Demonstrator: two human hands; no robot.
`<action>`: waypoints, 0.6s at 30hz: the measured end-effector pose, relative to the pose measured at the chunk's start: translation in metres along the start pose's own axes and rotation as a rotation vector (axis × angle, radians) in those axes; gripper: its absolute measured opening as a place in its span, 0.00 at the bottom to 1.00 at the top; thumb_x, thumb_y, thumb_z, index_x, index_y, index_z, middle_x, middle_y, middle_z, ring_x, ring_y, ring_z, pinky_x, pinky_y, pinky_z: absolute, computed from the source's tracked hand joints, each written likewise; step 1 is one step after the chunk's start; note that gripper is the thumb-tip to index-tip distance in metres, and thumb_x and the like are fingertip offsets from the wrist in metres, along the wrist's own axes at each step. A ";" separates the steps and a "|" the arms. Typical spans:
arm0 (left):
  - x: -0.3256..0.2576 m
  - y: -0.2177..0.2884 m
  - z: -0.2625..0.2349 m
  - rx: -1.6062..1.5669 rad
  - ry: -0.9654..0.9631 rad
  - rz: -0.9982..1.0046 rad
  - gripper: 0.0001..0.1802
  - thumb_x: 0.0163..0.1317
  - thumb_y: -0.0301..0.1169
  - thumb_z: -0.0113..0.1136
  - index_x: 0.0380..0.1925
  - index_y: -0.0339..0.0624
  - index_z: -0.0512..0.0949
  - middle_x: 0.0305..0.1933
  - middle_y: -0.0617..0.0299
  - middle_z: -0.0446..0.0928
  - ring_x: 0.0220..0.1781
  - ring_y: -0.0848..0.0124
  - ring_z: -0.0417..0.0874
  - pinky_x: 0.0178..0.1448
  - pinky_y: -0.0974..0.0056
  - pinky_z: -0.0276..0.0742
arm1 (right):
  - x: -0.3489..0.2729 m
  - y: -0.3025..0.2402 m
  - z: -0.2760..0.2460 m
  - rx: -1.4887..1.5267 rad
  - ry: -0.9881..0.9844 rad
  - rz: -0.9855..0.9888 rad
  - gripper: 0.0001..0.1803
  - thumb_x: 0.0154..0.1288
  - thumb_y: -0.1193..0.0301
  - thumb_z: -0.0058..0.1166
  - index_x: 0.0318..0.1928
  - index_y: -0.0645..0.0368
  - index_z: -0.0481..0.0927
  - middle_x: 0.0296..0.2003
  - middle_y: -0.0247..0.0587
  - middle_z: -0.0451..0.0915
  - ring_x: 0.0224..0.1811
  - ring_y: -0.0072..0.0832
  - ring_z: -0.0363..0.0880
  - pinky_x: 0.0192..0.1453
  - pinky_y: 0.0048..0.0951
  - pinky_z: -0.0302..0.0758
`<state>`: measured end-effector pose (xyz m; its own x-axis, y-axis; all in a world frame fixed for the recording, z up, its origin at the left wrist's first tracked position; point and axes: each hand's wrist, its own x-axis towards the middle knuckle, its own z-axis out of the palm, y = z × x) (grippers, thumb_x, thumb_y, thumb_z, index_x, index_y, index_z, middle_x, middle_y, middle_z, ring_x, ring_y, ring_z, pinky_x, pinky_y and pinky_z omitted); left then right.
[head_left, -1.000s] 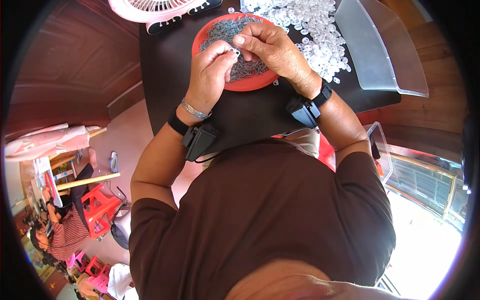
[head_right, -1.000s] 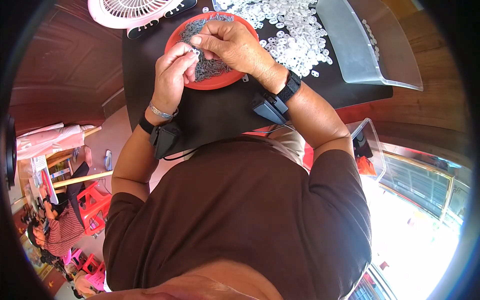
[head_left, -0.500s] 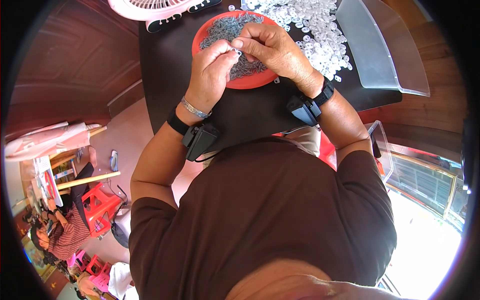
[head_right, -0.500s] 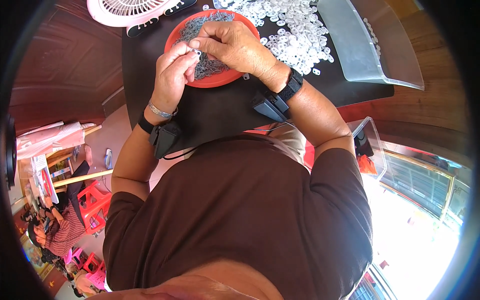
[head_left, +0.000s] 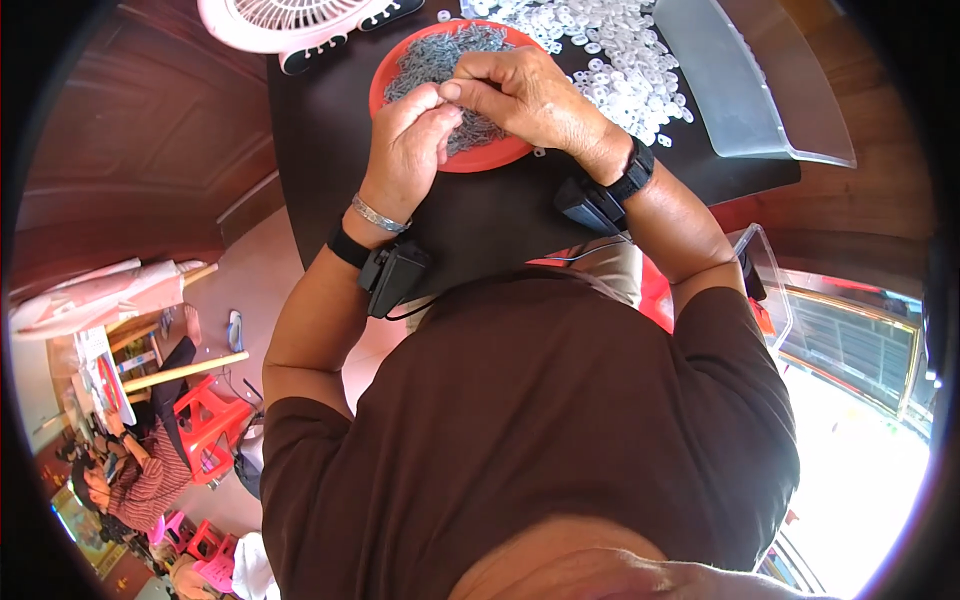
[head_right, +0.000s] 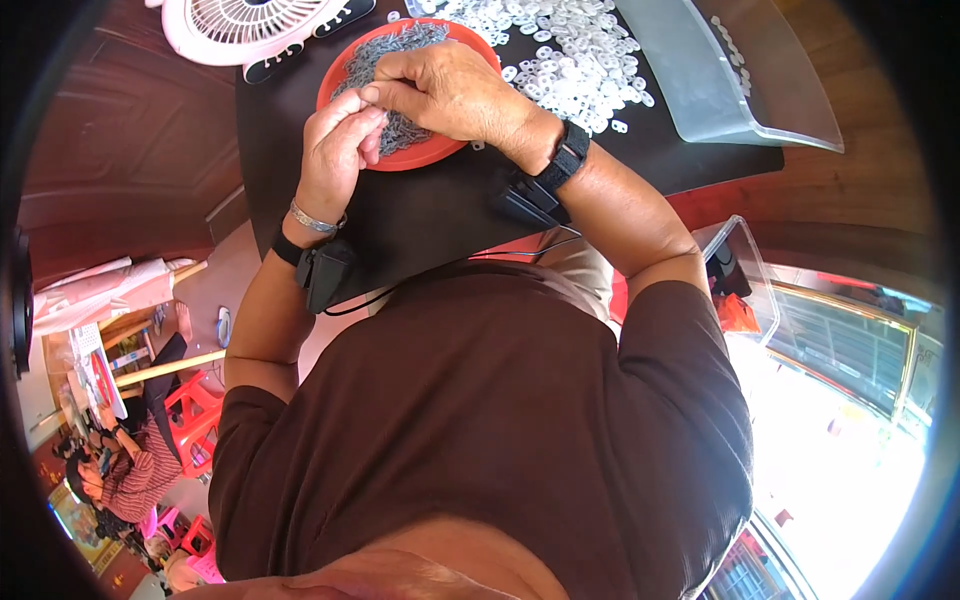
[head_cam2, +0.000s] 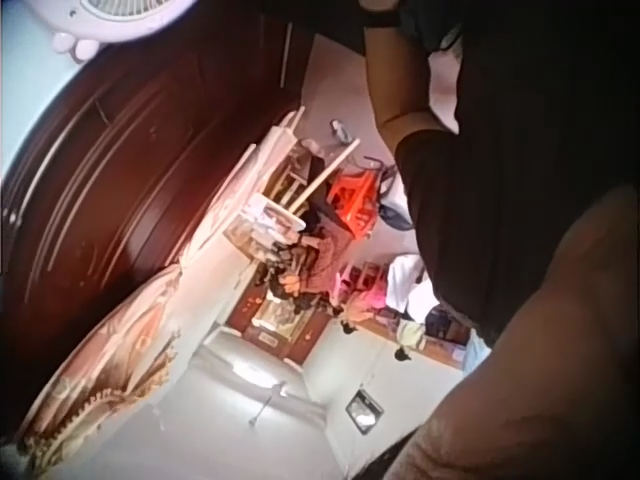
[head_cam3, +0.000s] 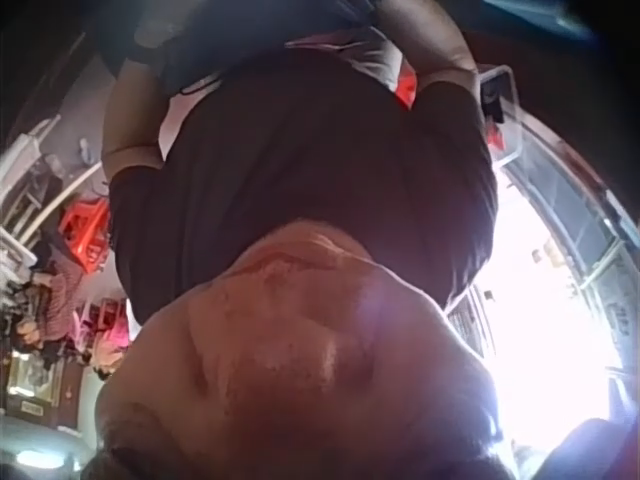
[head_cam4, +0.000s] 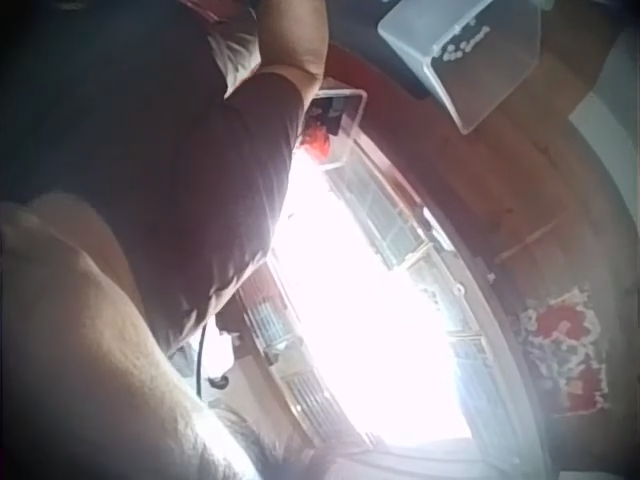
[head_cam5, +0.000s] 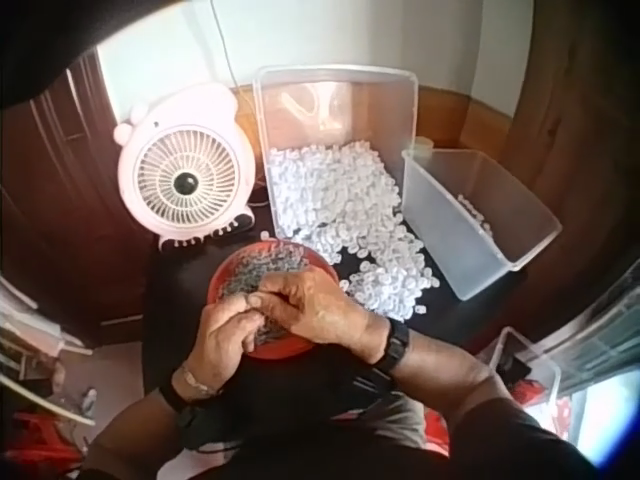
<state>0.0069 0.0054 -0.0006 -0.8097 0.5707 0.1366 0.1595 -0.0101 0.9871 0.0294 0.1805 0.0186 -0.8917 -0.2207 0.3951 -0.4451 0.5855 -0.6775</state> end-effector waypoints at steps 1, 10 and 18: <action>0.001 0.000 0.000 0.000 -0.008 0.005 0.09 0.62 0.30 0.49 0.27 0.37 0.72 0.18 0.69 0.66 0.19 0.81 0.66 0.24 0.76 0.60 | 0.000 -0.001 -0.003 -0.009 -0.058 0.047 0.16 0.63 0.57 0.54 0.28 0.56 0.79 0.18 0.43 0.74 0.21 0.38 0.74 0.26 0.32 0.70; 0.004 0.001 -0.006 -0.073 -0.002 -0.029 0.12 0.64 0.33 0.45 0.23 0.41 0.69 0.19 0.70 0.67 0.19 0.82 0.68 0.23 0.77 0.58 | 0.000 0.001 -0.070 -0.291 0.152 0.165 0.07 0.55 0.70 0.56 0.32 0.59 0.81 0.28 0.46 0.80 0.31 0.46 0.78 0.36 0.39 0.74; 0.005 0.002 -0.006 -0.075 -0.017 -0.007 0.12 0.65 0.32 0.45 0.22 0.41 0.69 0.19 0.69 0.67 0.19 0.82 0.68 0.22 0.77 0.57 | -0.025 0.066 -0.069 -0.609 -0.171 0.158 0.10 0.53 0.66 0.51 0.35 0.51 0.82 0.33 0.38 0.82 0.39 0.39 0.79 0.43 0.37 0.75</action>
<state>-0.0002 0.0027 0.0028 -0.8009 0.5847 0.1290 0.1105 -0.0675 0.9916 0.0278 0.2781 0.0066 -0.9655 -0.1873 0.1808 -0.2262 0.9473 -0.2267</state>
